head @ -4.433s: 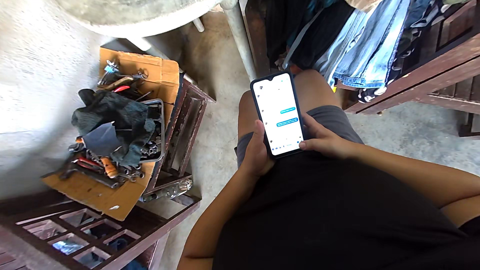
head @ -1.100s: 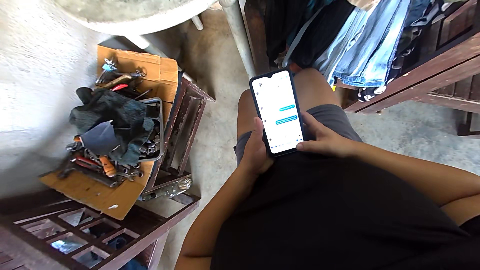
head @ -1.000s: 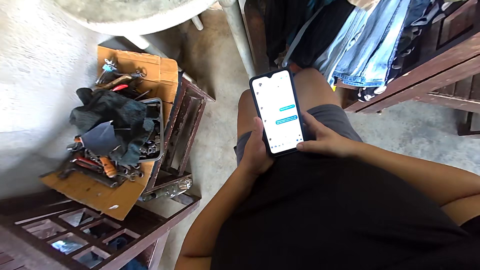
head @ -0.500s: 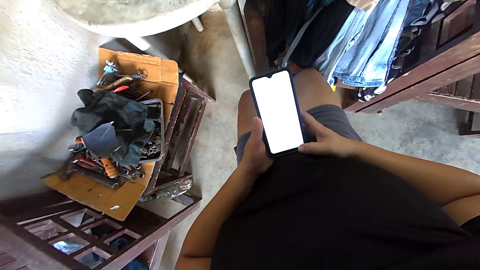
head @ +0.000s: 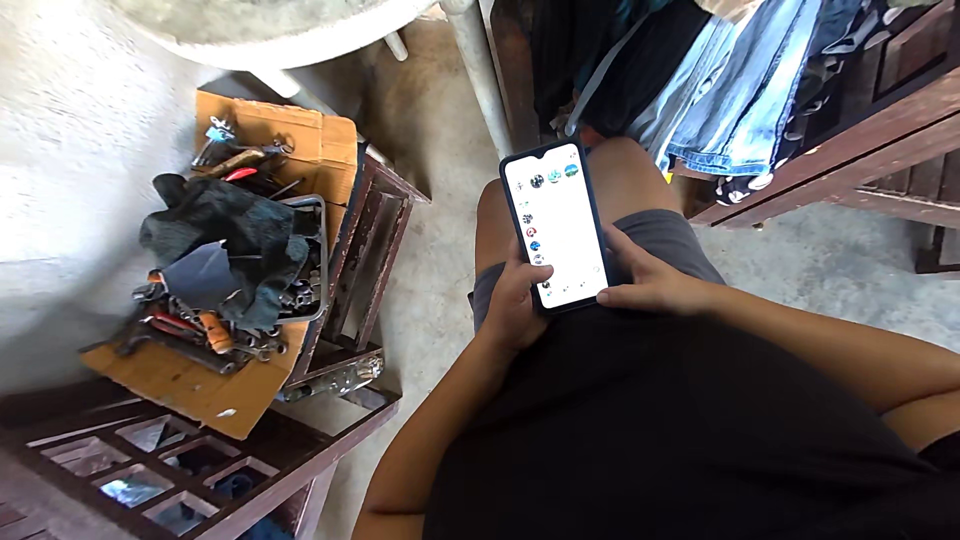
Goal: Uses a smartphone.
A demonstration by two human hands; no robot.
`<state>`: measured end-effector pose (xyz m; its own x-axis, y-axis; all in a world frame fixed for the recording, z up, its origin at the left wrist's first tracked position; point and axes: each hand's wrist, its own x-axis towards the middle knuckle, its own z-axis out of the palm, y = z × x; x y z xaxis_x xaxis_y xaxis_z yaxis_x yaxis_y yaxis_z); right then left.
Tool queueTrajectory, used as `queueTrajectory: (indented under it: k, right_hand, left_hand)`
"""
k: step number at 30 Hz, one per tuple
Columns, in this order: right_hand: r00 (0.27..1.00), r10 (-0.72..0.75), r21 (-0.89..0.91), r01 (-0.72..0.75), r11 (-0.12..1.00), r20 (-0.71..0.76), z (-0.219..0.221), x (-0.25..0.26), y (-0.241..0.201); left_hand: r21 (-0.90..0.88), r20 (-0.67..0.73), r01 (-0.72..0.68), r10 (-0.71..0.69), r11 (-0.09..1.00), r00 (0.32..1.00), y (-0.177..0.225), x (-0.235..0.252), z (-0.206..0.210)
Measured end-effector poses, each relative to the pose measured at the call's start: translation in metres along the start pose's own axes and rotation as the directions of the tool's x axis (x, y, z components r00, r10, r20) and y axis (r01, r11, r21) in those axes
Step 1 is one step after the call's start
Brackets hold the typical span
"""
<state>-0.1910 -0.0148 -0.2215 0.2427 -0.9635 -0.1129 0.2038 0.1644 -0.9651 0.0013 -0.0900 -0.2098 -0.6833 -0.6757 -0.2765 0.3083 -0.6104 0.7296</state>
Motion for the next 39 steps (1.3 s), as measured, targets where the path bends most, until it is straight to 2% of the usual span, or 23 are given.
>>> queueTrajectory:
  k: [15, 39]
  right_hand:
    - [1.000, 0.012, -0.025, -0.012, 1.000, -0.004, -0.0002, 0.0000, 0.0004]
    - [1.000, -0.016, -0.049, 0.016, 0.999, -0.001, -0.0011, -0.0003, 0.0010]
  left_hand:
    - [0.036, -0.049, 0.033, -0.031, 0.999, 0.998, 0.0011, -0.0005, 0.0038]
    - [-0.006, 0.059, 0.003, -0.003, 1.000, 0.998, -0.0003, 0.0007, -0.0028]
